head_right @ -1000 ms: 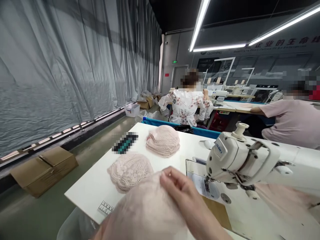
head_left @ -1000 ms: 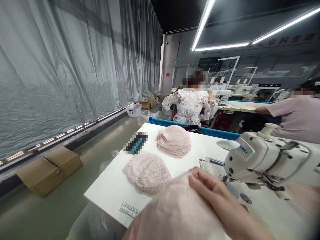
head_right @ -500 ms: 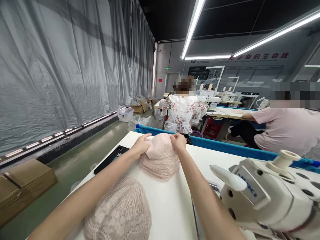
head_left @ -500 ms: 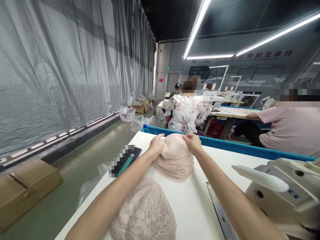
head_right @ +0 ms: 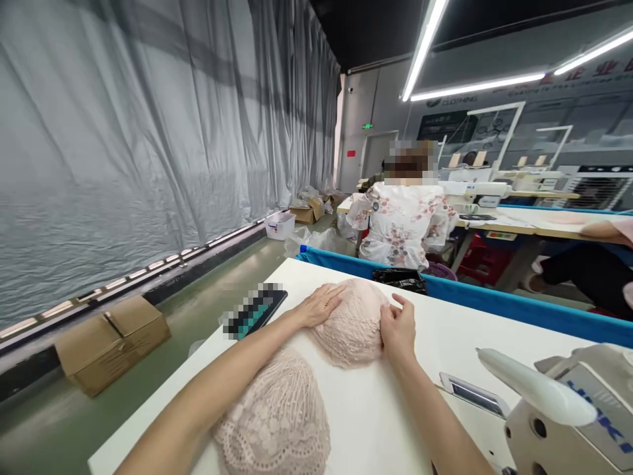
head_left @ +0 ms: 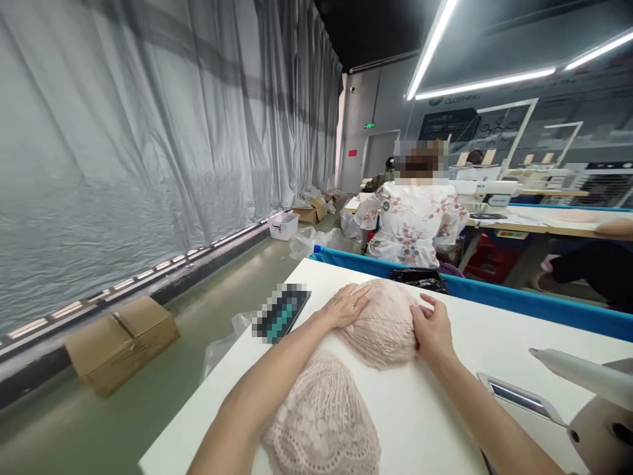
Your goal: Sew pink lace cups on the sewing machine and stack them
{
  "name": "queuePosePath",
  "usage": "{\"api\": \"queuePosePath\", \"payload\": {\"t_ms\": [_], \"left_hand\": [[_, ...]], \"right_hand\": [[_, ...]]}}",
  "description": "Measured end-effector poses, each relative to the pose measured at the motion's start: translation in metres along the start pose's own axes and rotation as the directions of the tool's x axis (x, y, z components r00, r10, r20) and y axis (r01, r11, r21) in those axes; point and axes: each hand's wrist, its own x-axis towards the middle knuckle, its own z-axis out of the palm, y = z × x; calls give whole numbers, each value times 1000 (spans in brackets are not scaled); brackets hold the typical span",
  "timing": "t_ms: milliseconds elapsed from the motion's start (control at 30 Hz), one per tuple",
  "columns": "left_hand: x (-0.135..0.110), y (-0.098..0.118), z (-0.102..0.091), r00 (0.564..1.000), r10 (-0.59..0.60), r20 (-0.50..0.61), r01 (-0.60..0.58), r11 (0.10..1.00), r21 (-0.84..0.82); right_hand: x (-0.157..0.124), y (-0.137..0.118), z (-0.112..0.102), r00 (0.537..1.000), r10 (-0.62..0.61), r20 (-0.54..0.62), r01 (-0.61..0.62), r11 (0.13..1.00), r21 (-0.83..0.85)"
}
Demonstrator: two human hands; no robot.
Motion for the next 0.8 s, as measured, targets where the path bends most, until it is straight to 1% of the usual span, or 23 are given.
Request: {"api": "queuePosePath", "payload": {"t_ms": [67, 133, 200, 233, 267, 300, 333, 400, 467, 533, 600, 733, 767, 800], "left_hand": [[-5, 4, -16, 1000, -2, -16, 2, 1000, 15], [-20, 15, -30, 998, -4, -65, 5, 1000, 21], [-49, 31, -41, 995, 23, -102, -22, 1000, 13], [-68, 40, -45, 994, 51, -98, -51, 999, 5], [-89, 48, -49, 994, 76, -73, -77, 997, -7], [-111, 55, -51, 994, 102, -26, -102, 995, -19], [-133, 61, -53, 993, 118, 27, -117, 993, -31], [-169, 68, -52, 984, 129, 124, -123, 991, -53], [-192, 70, -47, 986, 93, 141, -85, 994, -64], [-201, 69, -40, 993, 52, 106, -43, 996, -83], [-202, 68, -35, 998, 25, 66, -17, 993, -117], [-199, 62, -36, 999, -35, 32, 42, 968, -247], [-199, 60, -37, 998, -57, 35, 65, 956, -286], [-199, 57, -38, 996, -82, 44, 91, 942, -323]], "right_hand": [[-12, -7, -12, 996, -53, 68, 54, 998, -12], [-27, -14, -30, 985, -120, 122, 124, 992, -32], [-52, -22, -54, 963, -193, 186, 204, 978, -37], [-67, -26, -65, 942, -238, 236, 251, 968, -26], [-85, -31, -76, 900, -283, 332, 298, 955, 7], [-104, -36, -84, 844, -322, 429, 336, 941, 44], [-123, -41, -90, 794, -353, 495, 365, 928, 75], [-155, -52, -92, 701, -400, 591, 411, 903, 124], [-177, -59, -84, 666, -439, 604, 452, 881, 141], [-188, -61, -74, 644, -474, 600, 497, 856, 143], [-192, -58, -66, 632, -492, 598, 530, 838, 129], [-194, -55, -65, 654, -496, 571, 567, 821, 64], [-194, -57, -66, 653, -510, 560, 591, 805, 45], [-194, -60, -67, 642, -530, 554, 625, 780, 22]]}}
